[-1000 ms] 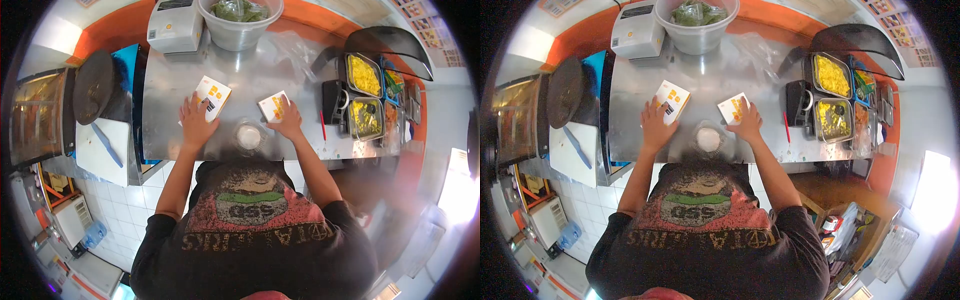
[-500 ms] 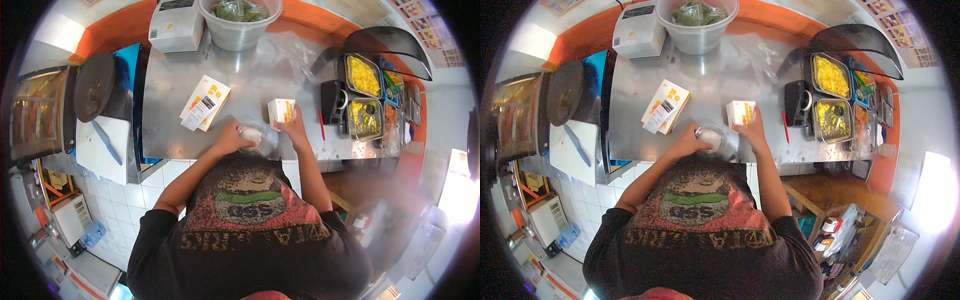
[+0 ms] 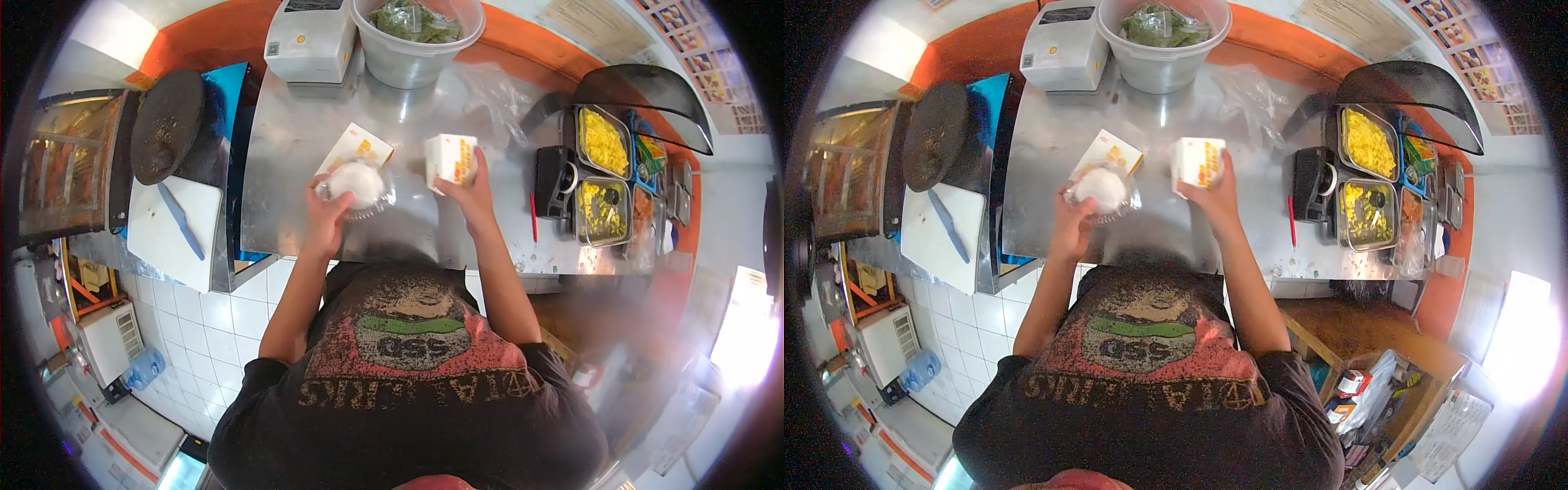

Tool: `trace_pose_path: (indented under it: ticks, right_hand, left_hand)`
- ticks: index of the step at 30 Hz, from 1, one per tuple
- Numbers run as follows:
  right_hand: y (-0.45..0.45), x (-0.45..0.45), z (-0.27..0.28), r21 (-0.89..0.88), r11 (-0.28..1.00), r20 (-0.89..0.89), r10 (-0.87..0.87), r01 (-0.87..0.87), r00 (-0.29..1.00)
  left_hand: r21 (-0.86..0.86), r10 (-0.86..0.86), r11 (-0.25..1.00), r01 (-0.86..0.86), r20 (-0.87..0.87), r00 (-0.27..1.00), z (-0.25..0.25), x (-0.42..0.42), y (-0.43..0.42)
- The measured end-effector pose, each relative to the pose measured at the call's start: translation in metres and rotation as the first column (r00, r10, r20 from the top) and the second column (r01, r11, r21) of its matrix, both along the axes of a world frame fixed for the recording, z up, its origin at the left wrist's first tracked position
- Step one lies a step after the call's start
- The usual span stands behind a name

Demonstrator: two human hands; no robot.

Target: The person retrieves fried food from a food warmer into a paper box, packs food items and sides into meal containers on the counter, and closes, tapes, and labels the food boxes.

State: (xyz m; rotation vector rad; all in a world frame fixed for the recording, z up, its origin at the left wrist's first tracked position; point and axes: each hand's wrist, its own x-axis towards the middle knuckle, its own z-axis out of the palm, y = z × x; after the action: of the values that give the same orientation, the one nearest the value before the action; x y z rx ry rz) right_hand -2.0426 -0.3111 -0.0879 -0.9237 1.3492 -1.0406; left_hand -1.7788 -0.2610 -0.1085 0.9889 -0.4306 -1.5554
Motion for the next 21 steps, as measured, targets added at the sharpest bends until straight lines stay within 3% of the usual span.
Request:
trace_pose_path:
  ticks: [1,2,3,4,6,8,10,11,14,16,20,21]
  right_hand:
    - [-0.012,0.009,-0.009,-0.004,1.0,0.002,0.006,-0.006,1.0]
    - [-0.025,0.018,-0.024,-0.086,0.992,-0.123,0.083,-0.094,0.989]
    - [-0.036,0.028,-0.033,-0.158,0.969,-0.251,0.148,-0.191,0.957]
    - [-0.046,0.043,-0.025,-0.164,0.966,-0.25,0.154,-0.199,0.956]
    - [-0.061,0.068,-0.01,-0.22,0.904,-0.505,0.216,-0.366,0.836]
    - [-0.071,0.088,-0.01,-0.179,0.881,-0.592,0.258,-0.437,0.763]
    - [-0.082,0.097,-0.017,-0.058,0.824,-0.71,0.363,-0.564,0.604]
    - [-0.087,0.097,-0.02,-0.06,0.82,-0.712,0.364,-0.569,0.601]
    - [-0.1,0.094,-0.023,-0.031,0.723,-0.714,0.467,-0.69,0.521]
    - [-0.106,0.092,-0.026,-0.09,0.706,-0.495,0.581,-0.703,0.647]
    - [-0.106,0.086,-0.028,-0.12,0.769,-0.496,0.501,-0.628,0.709]
    - [-0.106,0.084,-0.026,-0.06,0.828,-0.439,0.479,-0.557,0.76]
  left_hand:
    - [0.031,0.132,0.99,-0.135,0.087,0.988,0.0,0.004,-0.001]
    - [0.052,0.259,0.961,-0.271,0.175,0.95,0.001,0.008,-0.001]
    - [0.048,0.268,0.959,-0.28,0.176,0.947,-0.002,0.01,-0.001]
    - [0.115,0.301,0.934,-0.338,0.252,0.92,-0.005,0.01,-0.002]
    - [0.173,0.332,0.9,-0.401,0.325,0.886,-0.009,0.009,-0.002]
    - [0.118,0.28,0.892,-0.436,0.612,0.739,-0.008,0.006,0.001]
    - [0.188,0.272,0.884,-0.427,0.536,0.799,-0.012,0.012,0.005]
    - [0.256,0.258,0.879,-0.403,0.455,0.852,-0.014,0.015,0.006]
    - [0.235,0.221,0.909,-0.344,0.426,0.877,-0.016,0.021,0.015]
    - [0.211,0.221,0.921,-0.327,0.409,0.885,-0.008,0.021,0.019]
    - [0.168,0.207,0.939,-0.298,0.413,0.887,-0.028,0.024,0.017]
    - [0.169,0.204,0.94,-0.295,0.412,0.888,-0.029,0.025,0.017]
